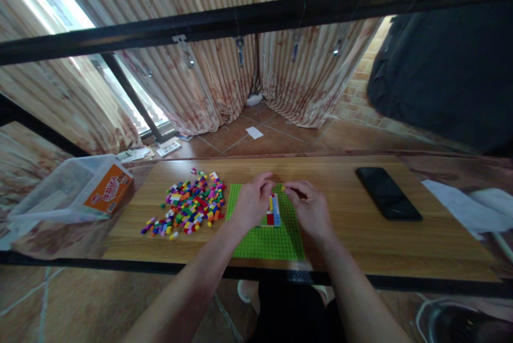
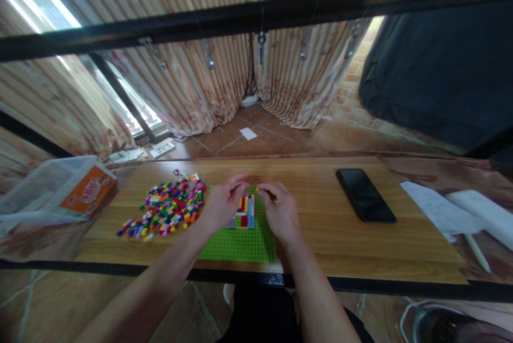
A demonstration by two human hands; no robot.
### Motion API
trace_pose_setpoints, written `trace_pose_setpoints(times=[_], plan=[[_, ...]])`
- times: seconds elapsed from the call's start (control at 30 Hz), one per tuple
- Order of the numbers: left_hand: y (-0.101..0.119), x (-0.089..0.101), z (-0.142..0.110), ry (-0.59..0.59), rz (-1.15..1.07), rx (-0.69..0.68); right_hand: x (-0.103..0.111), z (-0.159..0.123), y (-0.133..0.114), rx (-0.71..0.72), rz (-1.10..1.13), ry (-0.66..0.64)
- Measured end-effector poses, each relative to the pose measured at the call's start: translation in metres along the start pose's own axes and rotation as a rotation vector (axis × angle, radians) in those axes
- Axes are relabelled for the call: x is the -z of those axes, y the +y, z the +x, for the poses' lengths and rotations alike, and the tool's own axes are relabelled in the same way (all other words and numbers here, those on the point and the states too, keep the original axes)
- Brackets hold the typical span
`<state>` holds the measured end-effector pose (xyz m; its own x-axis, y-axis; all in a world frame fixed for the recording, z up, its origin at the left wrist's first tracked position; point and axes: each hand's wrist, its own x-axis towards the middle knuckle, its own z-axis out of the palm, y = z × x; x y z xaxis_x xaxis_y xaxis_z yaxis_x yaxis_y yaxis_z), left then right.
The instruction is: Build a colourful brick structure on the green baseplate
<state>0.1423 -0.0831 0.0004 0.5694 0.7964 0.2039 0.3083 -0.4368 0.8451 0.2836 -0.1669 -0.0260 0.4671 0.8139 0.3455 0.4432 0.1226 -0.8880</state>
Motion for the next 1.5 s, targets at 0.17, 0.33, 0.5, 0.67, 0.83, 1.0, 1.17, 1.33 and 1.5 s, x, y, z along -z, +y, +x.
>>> trace_pose_setpoints(times=[0.17, 0.33, 0.5, 0.67, 0.83, 1.0, 1.17, 1.33, 1.5], plan=[[-0.02, 0.012, 0.001, 0.058, 0.113, 0.01, -0.008, 0.002, 0.011, 0.004, -0.057, -0.062], [-0.035, 0.008, 0.004, -0.052, 0.054, 0.021, -0.017, 0.002, 0.014, 0.036, -0.1, -0.126], [-0.04, 0.0, 0.009, -0.137, -0.022, 0.043, -0.021, 0.004, 0.015, 0.008, -0.103, -0.165], [-0.039, -0.001, 0.014, -0.17, -0.03, 0.036, -0.019, 0.005, 0.019, -0.039, -0.056, -0.16], [-0.039, -0.002, 0.02, -0.172, -0.078, 0.1, -0.019, 0.007, 0.022, -0.08, -0.018, -0.151], [-0.039, -0.005, 0.024, -0.177, -0.16, 0.221, -0.021, 0.008, 0.023, -0.116, 0.002, -0.149], [-0.035, -0.006, 0.025, -0.166, -0.191, 0.263, -0.023, 0.008, 0.029, -0.153, 0.053, -0.147], [-0.033, -0.007, 0.028, -0.177, -0.197, 0.301, -0.024, 0.007, 0.035, -0.222, 0.144, -0.145], [-0.034, -0.004, 0.026, -0.185, -0.202, 0.262, -0.024, 0.007, 0.033, -0.28, 0.194, -0.061]])
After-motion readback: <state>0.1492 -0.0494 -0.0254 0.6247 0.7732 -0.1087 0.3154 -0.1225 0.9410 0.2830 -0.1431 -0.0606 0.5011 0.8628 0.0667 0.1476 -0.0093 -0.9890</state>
